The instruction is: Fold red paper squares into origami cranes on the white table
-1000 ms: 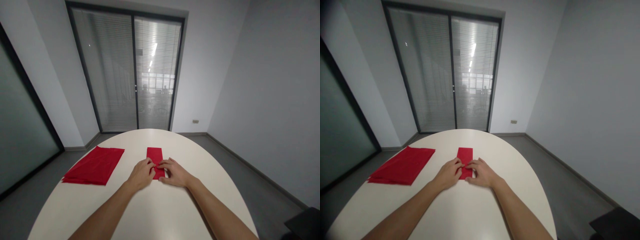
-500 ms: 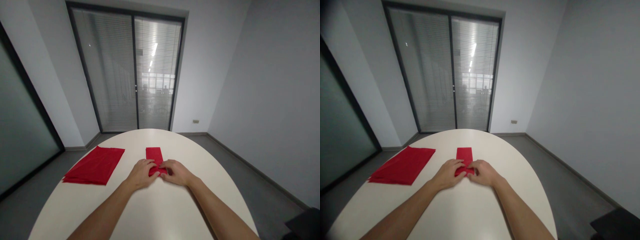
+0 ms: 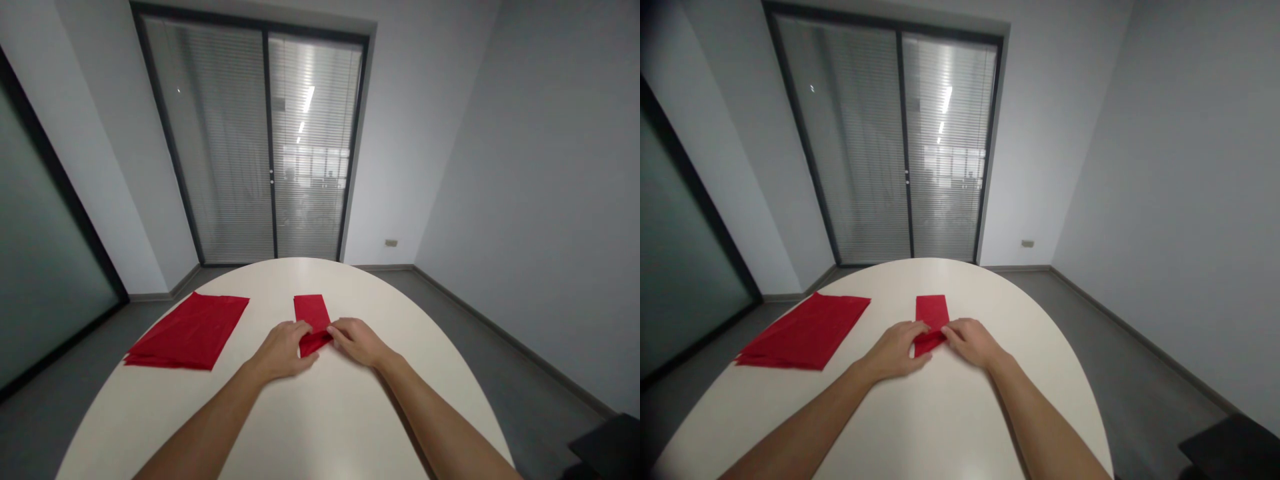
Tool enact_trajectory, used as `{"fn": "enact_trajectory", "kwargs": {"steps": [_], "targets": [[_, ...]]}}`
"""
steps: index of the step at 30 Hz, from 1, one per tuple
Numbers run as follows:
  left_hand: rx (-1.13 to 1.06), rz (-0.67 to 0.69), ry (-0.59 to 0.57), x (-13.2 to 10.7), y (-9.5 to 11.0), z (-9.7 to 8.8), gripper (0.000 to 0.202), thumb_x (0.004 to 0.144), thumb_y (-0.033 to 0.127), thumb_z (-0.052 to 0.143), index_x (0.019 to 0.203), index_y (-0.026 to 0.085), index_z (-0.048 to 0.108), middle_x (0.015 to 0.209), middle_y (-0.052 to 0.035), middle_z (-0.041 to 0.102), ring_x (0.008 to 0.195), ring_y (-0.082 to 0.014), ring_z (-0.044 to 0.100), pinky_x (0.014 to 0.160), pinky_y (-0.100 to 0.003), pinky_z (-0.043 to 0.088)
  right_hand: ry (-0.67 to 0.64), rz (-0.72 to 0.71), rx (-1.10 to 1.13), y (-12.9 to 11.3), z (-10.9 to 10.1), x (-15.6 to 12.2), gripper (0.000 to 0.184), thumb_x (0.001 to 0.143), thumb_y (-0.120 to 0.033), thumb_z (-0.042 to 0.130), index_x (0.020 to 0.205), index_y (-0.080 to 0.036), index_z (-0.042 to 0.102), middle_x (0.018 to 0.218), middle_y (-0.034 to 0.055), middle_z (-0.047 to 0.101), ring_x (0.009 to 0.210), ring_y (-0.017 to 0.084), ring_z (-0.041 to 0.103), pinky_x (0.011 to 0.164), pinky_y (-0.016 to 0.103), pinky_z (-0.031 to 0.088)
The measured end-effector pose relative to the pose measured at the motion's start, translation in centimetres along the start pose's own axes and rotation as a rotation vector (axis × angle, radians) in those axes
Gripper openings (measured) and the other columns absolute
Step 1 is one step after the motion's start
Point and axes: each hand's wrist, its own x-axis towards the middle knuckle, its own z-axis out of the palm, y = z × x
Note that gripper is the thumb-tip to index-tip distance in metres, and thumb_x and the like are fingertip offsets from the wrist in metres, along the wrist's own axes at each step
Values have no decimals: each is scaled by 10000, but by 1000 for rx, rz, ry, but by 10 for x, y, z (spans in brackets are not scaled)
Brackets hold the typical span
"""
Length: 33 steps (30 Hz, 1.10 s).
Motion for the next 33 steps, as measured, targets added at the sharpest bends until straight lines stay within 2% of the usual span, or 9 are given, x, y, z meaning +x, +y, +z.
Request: {"fn": "enact_trajectory", "kwargs": {"steps": [4, 8, 12, 15, 18, 22, 27, 30, 33], "targets": [[-11, -57, -30, 0, 2, -2, 257, 810, 326, 648, 1051, 236, 630, 1022, -73, 719, 974, -267, 664, 894, -352, 474, 8, 27, 11, 1, 1, 0, 528, 1050, -448, 298, 817, -191, 695, 779, 58, 705, 700, 188, 602, 696, 293, 422], [-17, -91, 1, 1, 1, 1, 116, 859, 290, 596, 958, 234, 613, 941, -50, 722, 893, -236, 668, 823, -321, 468, 6, 46, 38, 0, -1, 0, 535, 1051, -440, 296, 847, -190, 722, 821, 65, 727, 731, 195, 625, 725, 295, 435], [-21, -111, 28, 4, -1, 4, 124, 938, 284, 506, 906, 231, 613, 877, -31, 720, 807, -203, 661, 731, -288, 451, -36, -13, 62, -1, -4, -1, 342, 976, -454, 507, 1058, -221, 743, 927, 48, 747, 783, 194, 641, 740, 285, 446], [-23, -137, 26, 5, 0, 3, 166, 956, 293, 486, 942, 230, 639, 909, -36, 731, 820, -203, 663, 733, -288, 453, -47, -16, 63, 0, -2, -1, 360, 896, -455, 630, 1181, -249, 711, 995, 38, 752, 794, 196, 646, 730, 282, 453], [-31, -150, 16, 4, 2, 0, 221, 967, 370, 480, 946, 227, 647, 915, -44, 736, 846, -214, 670, 768, -297, 465, -24, 8, 58, 1, 0, -1, 311, 966, -427, 529, 1094, -235, 738, 984, 51, 756, 821, 203, 654, 751, 292, 455], [-20, -126, 17, 1, 2, 0, 291, 937, 461, 522, 1053, 223, 641, 990, -71, 741, 935, -252, 681, 842, -328, 476, 2, 20, -4, 2, 1, 1, 379, 1021, -421, 423, 968, -216, 737, 855, 57, 744, 763, 201, 644, 715, 288, 429], [43, -175, 33, 4, -3, 7, 253, 976, 369, 459, 1047, 191, 625, 953, -90, 744, 888, -251, 694, 779, -322, 479, 37, 42, -49, 5, 2, 2, 433, 1036, -426, 378, 867, -208, 712, 812, 63, 732, 737, 203, 633, 700, 287, 404], [75, -194, 43, 5, -6, 10, 251, 993, 351, 431, 1048, 186, 613, 899, -84, 744, 840, -247, 701, 729, -312, 469, 50, 76, -1, 5, 3, 0, 399, 1028, -429, 395, 911, -206, 704, 813, 58, 733, 713, 197, 635, 694, 289, 415], [72, -211, 69, 5, -8, 10, 248, 1004, 361, 420, 1043, 192, 598, 876, -77, 746, 810, -247, 708, 689, -304, 456, 63, 102, 134, 5, 5, -1, 298, 974, -447, 517, 1075, -214, 672, 903, 51, 748, 735, 197, 658, 711, 295, 452]]}}
